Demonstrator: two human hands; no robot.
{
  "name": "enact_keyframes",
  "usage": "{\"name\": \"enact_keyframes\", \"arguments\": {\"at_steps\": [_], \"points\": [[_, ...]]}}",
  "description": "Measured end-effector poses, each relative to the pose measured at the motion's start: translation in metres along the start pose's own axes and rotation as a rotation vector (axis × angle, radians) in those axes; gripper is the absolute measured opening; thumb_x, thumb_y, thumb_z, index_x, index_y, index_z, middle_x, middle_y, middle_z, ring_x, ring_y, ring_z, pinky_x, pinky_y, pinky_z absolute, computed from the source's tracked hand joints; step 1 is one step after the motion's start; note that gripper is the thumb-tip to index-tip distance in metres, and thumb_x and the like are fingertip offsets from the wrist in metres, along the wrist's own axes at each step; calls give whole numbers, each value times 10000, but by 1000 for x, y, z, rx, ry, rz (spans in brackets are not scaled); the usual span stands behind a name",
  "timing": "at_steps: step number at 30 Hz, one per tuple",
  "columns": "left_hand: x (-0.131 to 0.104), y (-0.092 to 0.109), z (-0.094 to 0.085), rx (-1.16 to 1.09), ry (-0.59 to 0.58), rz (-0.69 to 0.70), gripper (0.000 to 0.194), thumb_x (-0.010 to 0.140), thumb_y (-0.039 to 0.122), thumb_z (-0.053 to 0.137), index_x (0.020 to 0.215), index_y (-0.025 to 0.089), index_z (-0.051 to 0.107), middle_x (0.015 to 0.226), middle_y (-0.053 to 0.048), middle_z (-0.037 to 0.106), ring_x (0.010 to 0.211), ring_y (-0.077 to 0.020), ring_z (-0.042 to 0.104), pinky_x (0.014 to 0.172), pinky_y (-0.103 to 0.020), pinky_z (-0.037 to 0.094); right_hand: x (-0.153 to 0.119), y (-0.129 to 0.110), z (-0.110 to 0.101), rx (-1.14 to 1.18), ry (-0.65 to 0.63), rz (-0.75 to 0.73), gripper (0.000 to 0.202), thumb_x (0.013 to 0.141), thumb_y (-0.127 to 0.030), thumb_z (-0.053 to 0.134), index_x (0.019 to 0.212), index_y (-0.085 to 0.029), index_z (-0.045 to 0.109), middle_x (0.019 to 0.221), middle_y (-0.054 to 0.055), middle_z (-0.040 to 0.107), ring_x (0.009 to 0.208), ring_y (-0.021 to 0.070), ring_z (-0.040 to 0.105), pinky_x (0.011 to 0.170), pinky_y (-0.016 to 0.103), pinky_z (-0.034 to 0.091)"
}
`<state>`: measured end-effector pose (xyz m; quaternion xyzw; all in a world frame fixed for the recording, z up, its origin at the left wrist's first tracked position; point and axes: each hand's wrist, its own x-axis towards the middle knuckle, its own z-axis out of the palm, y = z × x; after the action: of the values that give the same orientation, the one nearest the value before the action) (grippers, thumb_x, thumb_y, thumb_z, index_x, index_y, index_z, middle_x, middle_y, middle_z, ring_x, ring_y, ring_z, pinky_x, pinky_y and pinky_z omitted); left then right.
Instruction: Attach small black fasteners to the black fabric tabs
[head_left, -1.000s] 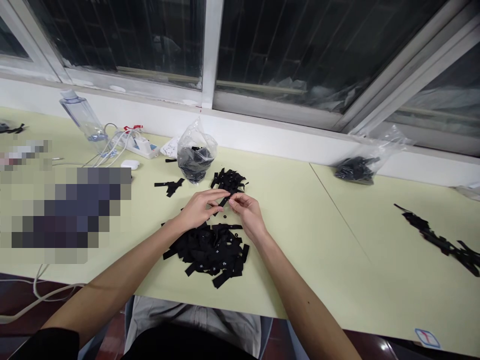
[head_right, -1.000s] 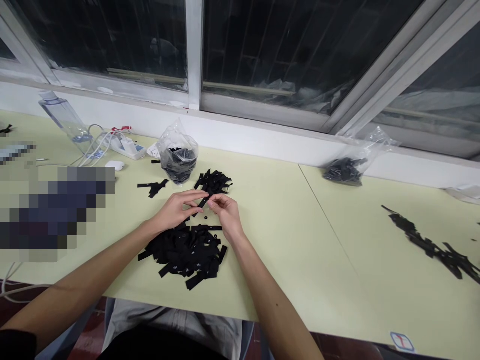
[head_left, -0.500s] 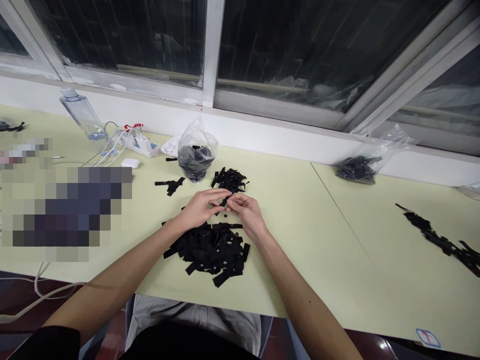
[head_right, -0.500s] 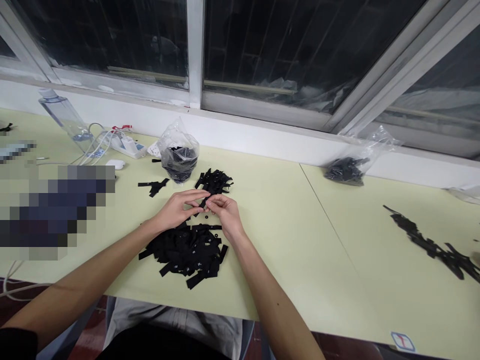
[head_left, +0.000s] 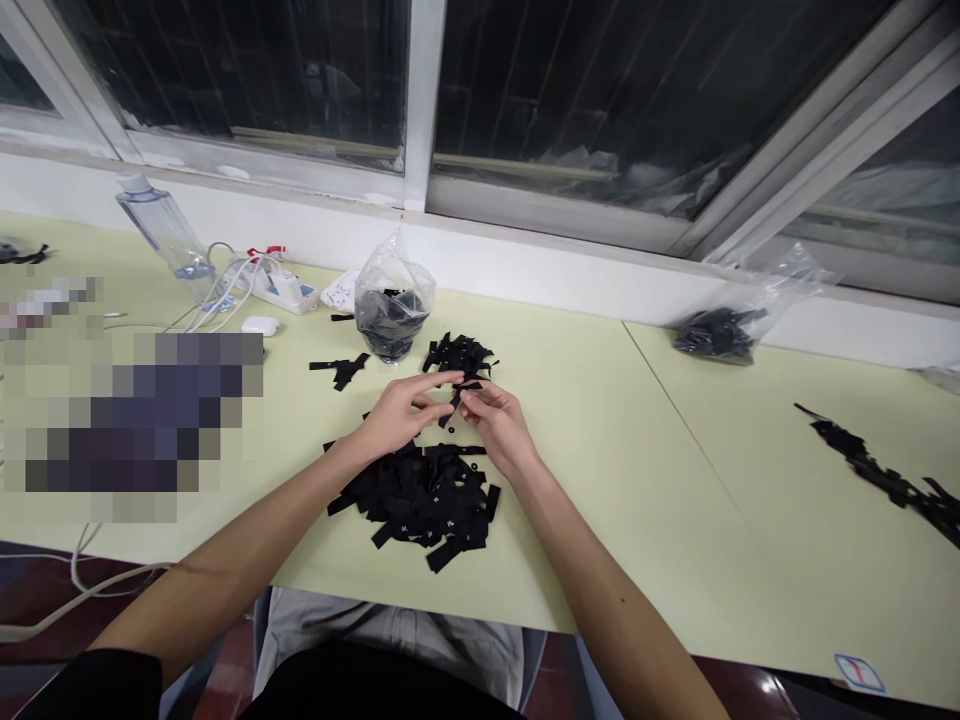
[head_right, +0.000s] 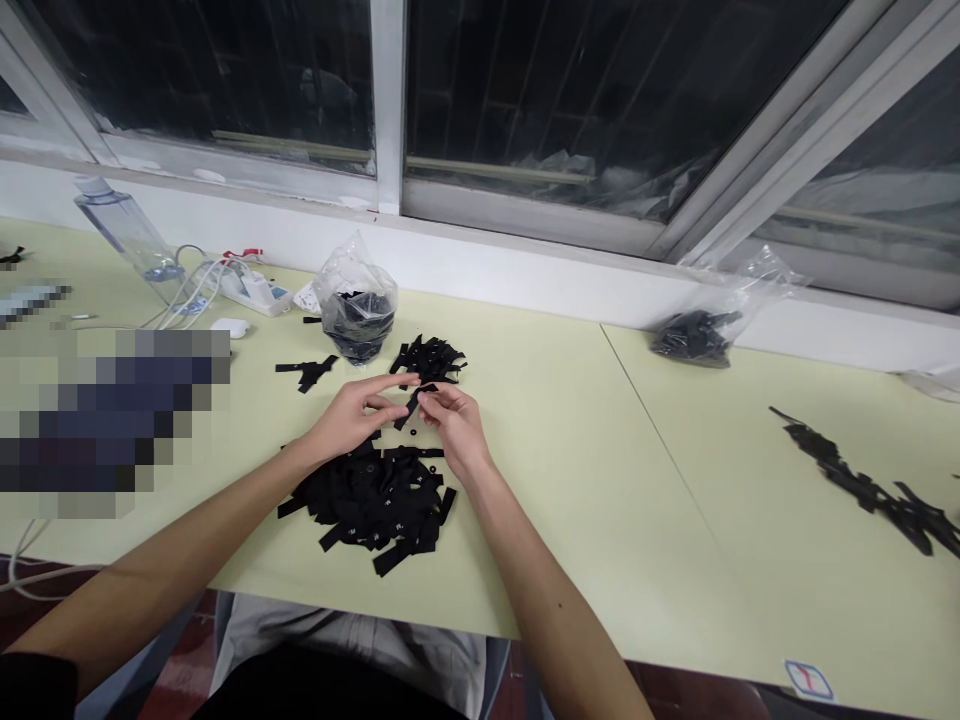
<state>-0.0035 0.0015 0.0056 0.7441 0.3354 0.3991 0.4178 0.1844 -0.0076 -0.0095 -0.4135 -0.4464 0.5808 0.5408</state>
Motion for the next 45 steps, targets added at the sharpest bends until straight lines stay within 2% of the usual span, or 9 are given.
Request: {"name": "enact_keyframes", "arguments": {"at_steps": [2,4,8,11,17,25,29,37,45], "points": [[1,-1,-2,40,62,-16,424,981,338,495,1393,238,487,1286,-102,632,758,-132,689,730,-280,585,1,-4,-4,103,-12,10,245,733,-350,796,917,-244,675,852,6,650,648,125,508,647,299,414],[3,-4,-3,173,82,6,347,985,316,488,1313,225,551,1180,-83,668,798,-146,681,745,-279,562,2,-8,-7,168,-33,6,243,738,-341,789,929,-264,659,913,4,643,628,115,477,636,299,416],[6,-8,1,521,-156,126,176,942,309,576,983,199,709,951,-57,690,938,-213,648,851,-319,501,2,-10,-9,187,-41,6,265,719,-343,797,915,-277,633,901,0,631,595,114,442,631,311,436],[8,-10,7,628,-276,129,171,906,342,633,934,200,723,926,-57,680,917,-220,645,814,-302,484,2,-8,-9,204,-55,8,281,703,-346,809,910,-270,634,892,-4,631,597,110,451,630,309,437],[14,-10,12,646,-298,35,90,869,284,660,860,214,717,896,-40,679,814,-207,650,718,-279,463,2,-5,-8,239,-62,15,287,708,-353,812,922,-259,646,901,0,631,610,110,455,621,295,429],[20,-5,11,615,-320,29,106,871,286,647,854,220,728,908,-52,696,826,-224,663,734,-291,482,2,-5,-9,189,-44,24,325,690,-416,818,903,-255,632,927,13,636,611,122,452,630,313,446],[22,-9,11,533,-339,19,123,808,335,734,868,228,734,904,-38,714,832,-220,671,757,-287,485,3,-4,-11,213,-45,34,287,706,-392,814,888,-251,643,903,2,629,612,117,456,627,305,435],[27,-16,11,472,-358,-25,17,783,197,723,800,202,723,800,-22,708,756,-188,668,713,-249,477,5,0,-12,237,-58,25,261,720,-363,809,899,-254,652,930,-3,640,603,107,454,619,303,432],[28,-16,6,612,-335,-77,168,774,341,760,803,186,702,778,-52,693,760,-234,658,643,-279,440,6,-2,-11,313,-75,23,219,718,-297,822,882,-252,684,888,-11,634,596,94,437,596,289,412]]}}
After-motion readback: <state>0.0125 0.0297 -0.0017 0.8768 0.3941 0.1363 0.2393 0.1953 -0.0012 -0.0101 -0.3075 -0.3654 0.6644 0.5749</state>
